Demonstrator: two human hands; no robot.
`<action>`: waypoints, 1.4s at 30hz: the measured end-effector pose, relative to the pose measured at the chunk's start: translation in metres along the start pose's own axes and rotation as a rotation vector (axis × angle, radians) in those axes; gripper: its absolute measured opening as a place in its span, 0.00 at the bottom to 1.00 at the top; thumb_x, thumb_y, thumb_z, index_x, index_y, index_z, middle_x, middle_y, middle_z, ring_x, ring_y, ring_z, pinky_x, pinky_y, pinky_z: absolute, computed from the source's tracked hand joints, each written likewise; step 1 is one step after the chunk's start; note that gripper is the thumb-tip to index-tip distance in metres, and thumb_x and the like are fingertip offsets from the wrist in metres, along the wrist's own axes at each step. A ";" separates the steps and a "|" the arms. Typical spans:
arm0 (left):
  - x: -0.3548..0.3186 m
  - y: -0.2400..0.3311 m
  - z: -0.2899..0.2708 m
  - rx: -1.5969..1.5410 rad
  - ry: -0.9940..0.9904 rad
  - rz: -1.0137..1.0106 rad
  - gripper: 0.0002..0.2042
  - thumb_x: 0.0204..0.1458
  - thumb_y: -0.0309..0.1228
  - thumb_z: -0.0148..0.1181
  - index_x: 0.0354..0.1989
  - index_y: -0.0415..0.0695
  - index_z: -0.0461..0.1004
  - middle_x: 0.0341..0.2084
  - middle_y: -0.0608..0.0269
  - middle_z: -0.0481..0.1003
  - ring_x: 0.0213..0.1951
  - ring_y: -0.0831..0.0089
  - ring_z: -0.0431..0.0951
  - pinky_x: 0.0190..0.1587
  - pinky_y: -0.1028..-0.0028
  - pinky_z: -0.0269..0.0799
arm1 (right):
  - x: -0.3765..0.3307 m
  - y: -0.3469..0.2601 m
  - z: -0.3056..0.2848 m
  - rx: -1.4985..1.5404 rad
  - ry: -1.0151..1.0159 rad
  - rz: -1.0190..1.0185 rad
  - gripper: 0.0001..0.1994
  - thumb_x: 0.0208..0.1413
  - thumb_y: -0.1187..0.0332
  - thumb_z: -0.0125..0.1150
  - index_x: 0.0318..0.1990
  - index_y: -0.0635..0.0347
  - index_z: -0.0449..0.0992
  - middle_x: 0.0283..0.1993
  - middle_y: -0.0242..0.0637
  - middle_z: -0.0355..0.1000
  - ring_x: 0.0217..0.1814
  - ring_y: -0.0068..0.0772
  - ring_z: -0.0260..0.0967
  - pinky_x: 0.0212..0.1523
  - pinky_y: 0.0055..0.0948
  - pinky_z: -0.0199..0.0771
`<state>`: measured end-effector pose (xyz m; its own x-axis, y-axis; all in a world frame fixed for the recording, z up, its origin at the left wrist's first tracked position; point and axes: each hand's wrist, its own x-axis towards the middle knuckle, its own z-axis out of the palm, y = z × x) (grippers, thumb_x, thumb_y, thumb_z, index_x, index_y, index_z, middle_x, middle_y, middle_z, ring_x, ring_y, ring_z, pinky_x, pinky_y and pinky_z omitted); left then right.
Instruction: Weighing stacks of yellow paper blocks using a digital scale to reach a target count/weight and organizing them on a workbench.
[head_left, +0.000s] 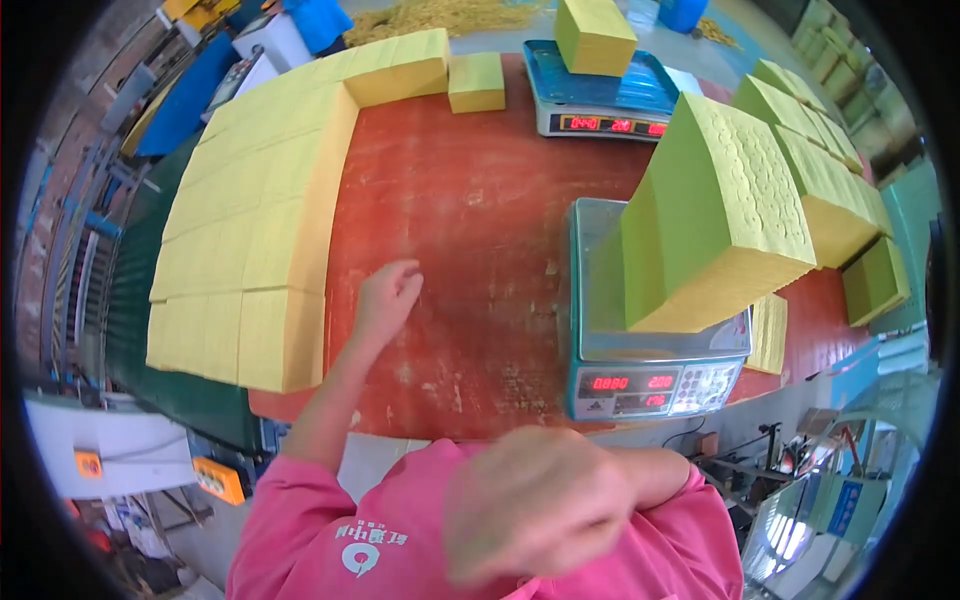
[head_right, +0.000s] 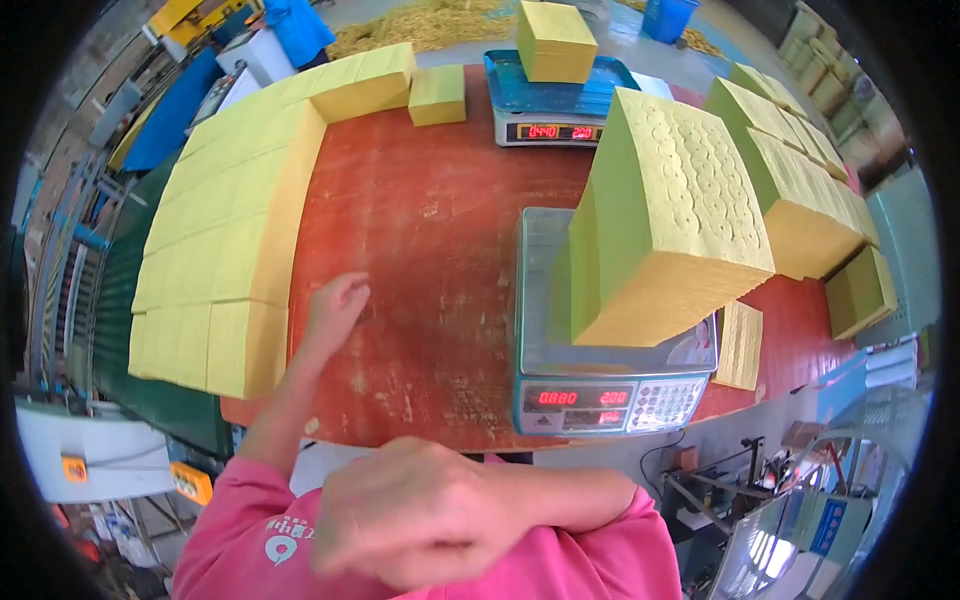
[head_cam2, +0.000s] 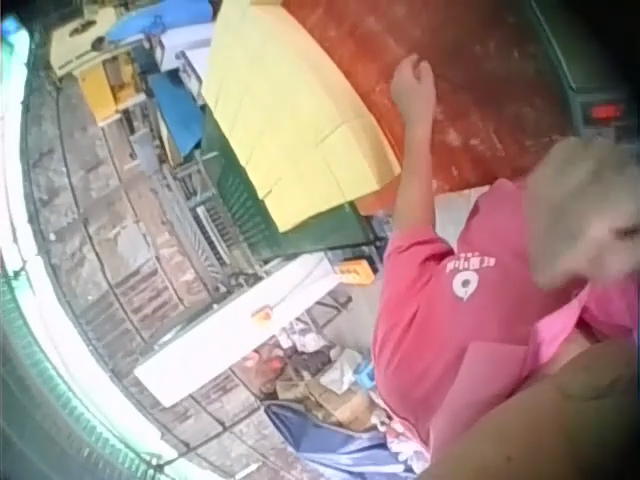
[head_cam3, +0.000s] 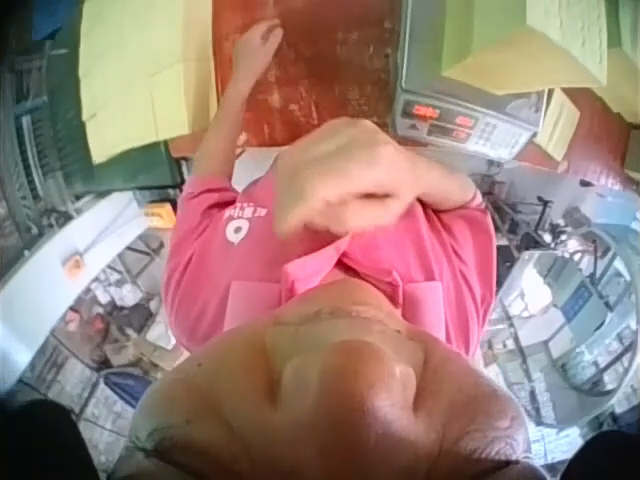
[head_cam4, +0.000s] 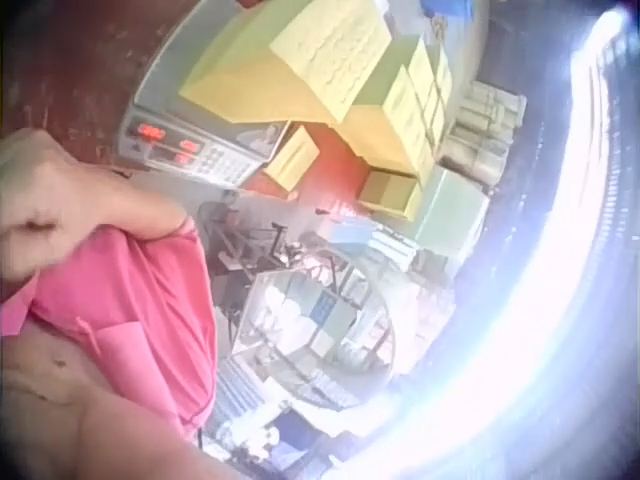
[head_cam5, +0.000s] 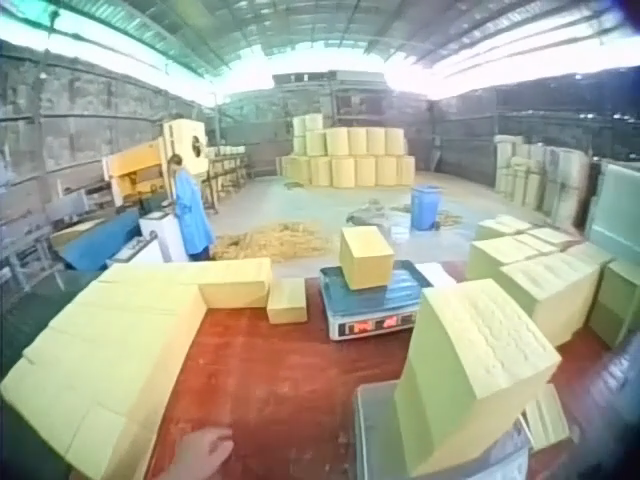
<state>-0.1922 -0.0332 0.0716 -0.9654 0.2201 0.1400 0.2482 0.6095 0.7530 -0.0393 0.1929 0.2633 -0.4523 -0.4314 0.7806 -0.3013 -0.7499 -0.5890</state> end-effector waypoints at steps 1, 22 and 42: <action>0.024 -0.006 -0.010 -0.010 -0.016 -0.001 0.15 0.57 0.32 0.59 0.50 0.37 0.75 0.44 0.53 0.78 0.44 0.69 0.79 0.47 0.71 0.74 | 0.003 0.016 -0.008 -0.201 0.080 0.079 0.08 0.59 0.74 0.55 0.35 0.72 0.77 0.36 0.47 0.76 0.35 0.45 0.76 0.35 0.38 0.76; 0.433 -0.023 0.060 0.522 -0.144 0.547 0.15 0.46 0.38 0.66 0.41 0.44 0.79 0.38 0.54 0.79 0.42 0.55 0.78 0.44 0.60 0.73 | -0.144 0.172 -0.022 -1.315 0.601 0.866 0.16 0.43 0.78 0.63 0.43 0.60 0.76 0.52 0.40 0.71 0.53 0.46 0.71 0.48 0.39 0.78; 0.226 0.020 0.015 0.457 0.061 0.839 0.07 0.50 0.23 0.57 0.39 0.39 0.76 0.45 0.56 0.77 0.55 0.57 0.74 0.53 0.62 0.71 | -0.172 0.179 -0.012 -1.240 0.666 0.611 0.14 0.47 0.74 0.63 0.44 0.63 0.74 0.49 0.50 0.71 0.51 0.56 0.69 0.50 0.44 0.73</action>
<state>-0.4041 0.0398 0.1088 -0.4584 0.6879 0.5628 0.8557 0.5127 0.0702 -0.0250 0.1391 0.0211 -0.9434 0.0408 0.3292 -0.2714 0.4757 -0.8367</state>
